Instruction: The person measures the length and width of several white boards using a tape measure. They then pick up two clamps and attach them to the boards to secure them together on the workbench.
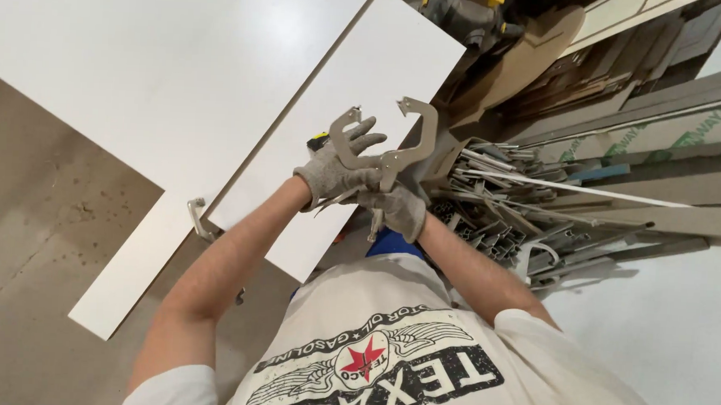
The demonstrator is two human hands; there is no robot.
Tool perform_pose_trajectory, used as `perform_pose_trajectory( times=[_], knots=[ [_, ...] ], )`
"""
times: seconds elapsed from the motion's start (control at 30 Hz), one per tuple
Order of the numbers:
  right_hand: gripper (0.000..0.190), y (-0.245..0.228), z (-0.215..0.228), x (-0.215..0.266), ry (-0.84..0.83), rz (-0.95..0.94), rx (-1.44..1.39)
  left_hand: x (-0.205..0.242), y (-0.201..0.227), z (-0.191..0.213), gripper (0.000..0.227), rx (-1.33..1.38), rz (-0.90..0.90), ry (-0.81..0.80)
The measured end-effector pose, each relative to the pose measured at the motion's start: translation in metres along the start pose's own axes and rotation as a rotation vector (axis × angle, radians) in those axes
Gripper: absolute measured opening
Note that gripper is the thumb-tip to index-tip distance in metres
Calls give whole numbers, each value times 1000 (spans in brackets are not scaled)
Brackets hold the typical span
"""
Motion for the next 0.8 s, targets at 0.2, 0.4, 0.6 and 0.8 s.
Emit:
perform_pose_trajectory(
  times=[0.2,0.4,0.6,0.8],
  knots=[
    [52,-70,111,10,163,85,-294,-77,-97,55,85,364,374,147],
    [43,-199,357,-27,712,-384,506,-104,-335,20,52,-421,807,-82],
    [42,-209,568,-117,565,-509,1250,-117,-406,-3,54,-501,923,-99],
    [50,-153,633,-218,248,-752,1490,-139,-390,28,45,-604,908,-109]
  ],
)
Point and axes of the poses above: each hand's wrist, its own x-axis away from the middle knuckle, its own z-axis out of the back of the hand, y = z × x, the point moved 4 cm from there along -x, towards the middle knuckle, and after that the axes turned 15 degrees about -z, right-handed, at the moved point
